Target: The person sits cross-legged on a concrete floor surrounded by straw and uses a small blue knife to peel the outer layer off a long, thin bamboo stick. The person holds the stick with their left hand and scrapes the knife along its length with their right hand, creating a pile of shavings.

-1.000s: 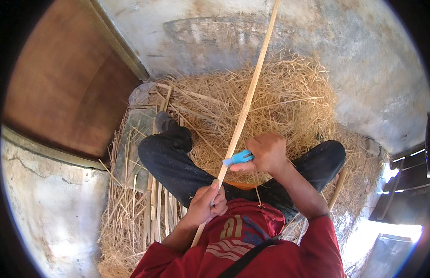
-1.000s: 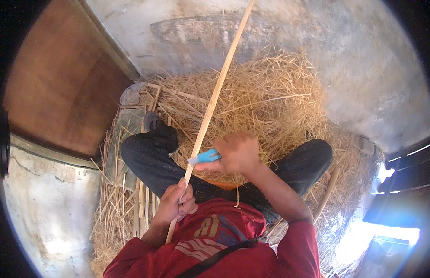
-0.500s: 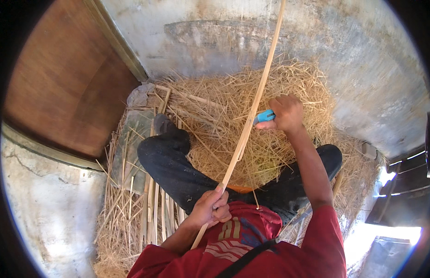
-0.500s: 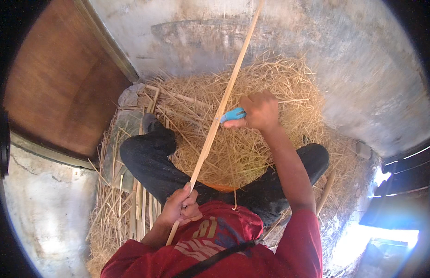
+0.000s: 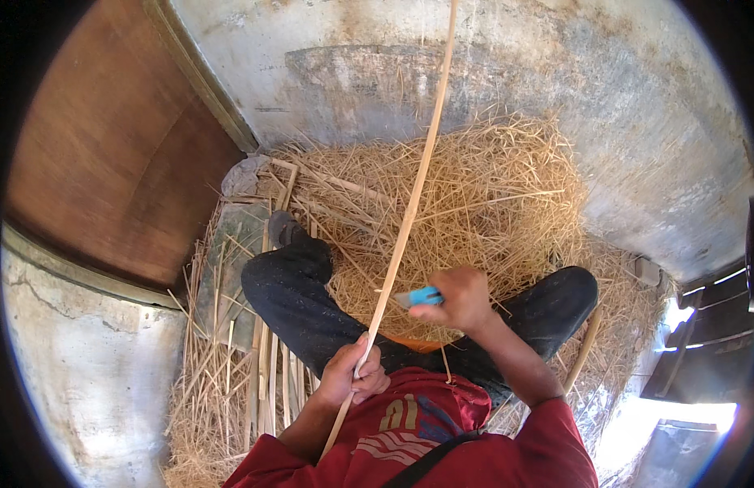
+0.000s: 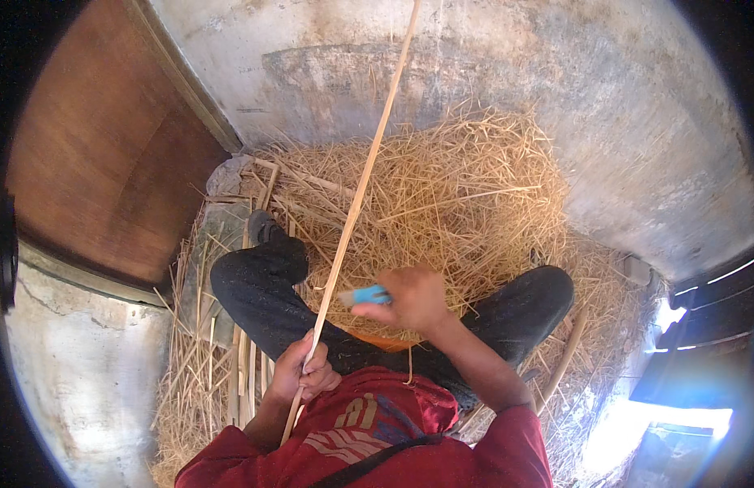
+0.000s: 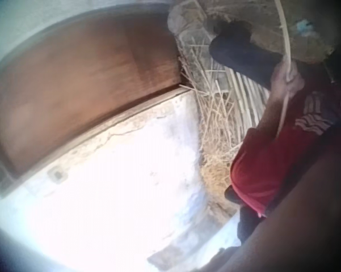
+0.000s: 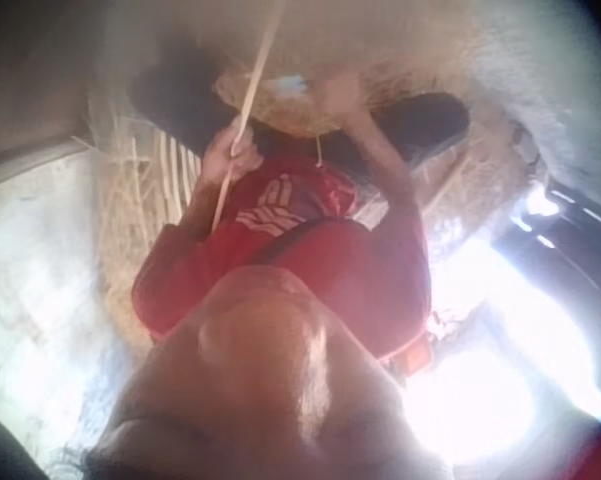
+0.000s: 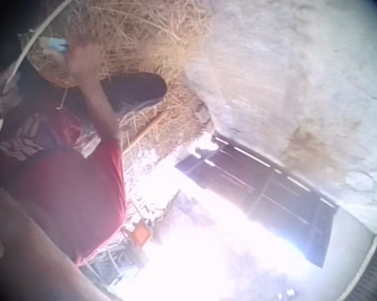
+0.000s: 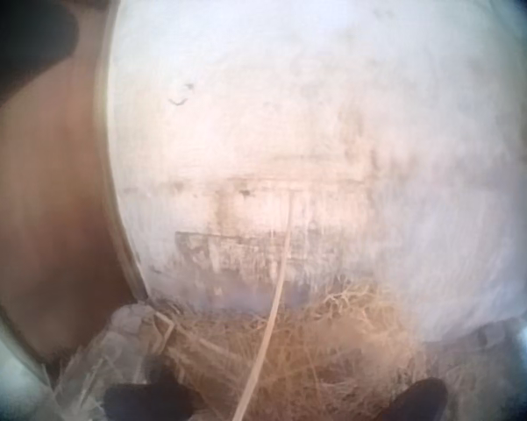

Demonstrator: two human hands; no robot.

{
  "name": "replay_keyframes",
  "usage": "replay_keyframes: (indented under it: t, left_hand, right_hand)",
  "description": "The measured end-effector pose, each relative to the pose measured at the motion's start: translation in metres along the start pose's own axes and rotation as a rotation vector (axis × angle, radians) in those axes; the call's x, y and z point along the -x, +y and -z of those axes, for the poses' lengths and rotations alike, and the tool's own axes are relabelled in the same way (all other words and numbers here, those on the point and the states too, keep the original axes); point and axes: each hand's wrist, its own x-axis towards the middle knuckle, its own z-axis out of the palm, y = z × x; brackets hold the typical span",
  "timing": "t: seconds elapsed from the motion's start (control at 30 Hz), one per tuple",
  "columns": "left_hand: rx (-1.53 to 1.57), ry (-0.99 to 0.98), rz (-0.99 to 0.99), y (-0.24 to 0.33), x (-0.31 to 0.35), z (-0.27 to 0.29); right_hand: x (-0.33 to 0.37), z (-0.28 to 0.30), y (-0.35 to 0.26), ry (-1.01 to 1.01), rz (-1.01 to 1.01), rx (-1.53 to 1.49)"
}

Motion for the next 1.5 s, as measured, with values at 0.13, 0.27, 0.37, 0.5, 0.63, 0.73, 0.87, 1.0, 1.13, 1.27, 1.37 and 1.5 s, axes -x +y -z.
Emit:
replay_keyframes:
  t: [0.13, 0.27, 0.37, 0.5, 0.63, 0.73, 0.87, 1.0, 1.13, 1.27, 1.37, 1.5]
  left_hand:
    - [-0.030, 0.038, -0.019, -0.005, 0.001, -0.004]
    - [-0.181, 0.065, -0.011, -0.008, 0.006, -0.007]
    - [-0.244, 0.044, 0.006, -0.009, 0.011, -0.010]
    - [-0.331, 0.080, 0.066, -0.022, 0.020, -0.002]
    - [-0.458, 0.029, 0.273, -0.034, 0.032, -0.003]
    - [-0.487, 0.111, 0.173, -0.026, 0.031, -0.006]
    - [-0.397, 0.100, 0.026, -0.021, 0.019, 0.003]
    - [-0.180, 0.015, 0.074, -0.006, 0.010, -0.016]
    - [-0.023, 0.003, 0.129, -0.005, 0.011, -0.019]
    - [0.030, -0.020, 0.128, -0.009, 0.008, -0.017]
    - [0.021, -0.003, 0.138, -0.012, 0.013, -0.016]
    - [-0.041, 0.011, 0.132, -0.010, 0.013, -0.017]
  right_hand:
    - [-0.013, 0.005, -0.008, 0.002, 0.072, 0.091]
    - [-0.025, 0.018, -0.002, 0.026, 0.078, 0.192]
    - [-0.038, 0.031, 0.009, 0.062, 0.055, 0.261]
    - [-0.051, 0.030, 0.064, 0.084, -0.326, 0.452]
    - [-0.057, 0.097, 0.153, 0.314, -0.771, 0.377]
    - [-0.043, 0.085, 0.104, 0.259, -0.607, 0.298]
    - [0.003, 0.044, 0.004, 0.035, -0.134, 0.072]
    - [0.015, 0.019, -0.040, -0.081, 0.030, 0.059]
    - [-0.001, 0.019, -0.017, 0.028, 0.058, 0.129]
    - [-0.001, 0.019, -0.026, -0.008, 0.077, 0.137]
    - [-0.009, 0.021, -0.023, 0.042, 0.138, 0.183]
    - [-0.025, 0.027, 0.007, 0.071, 0.134, 0.311]
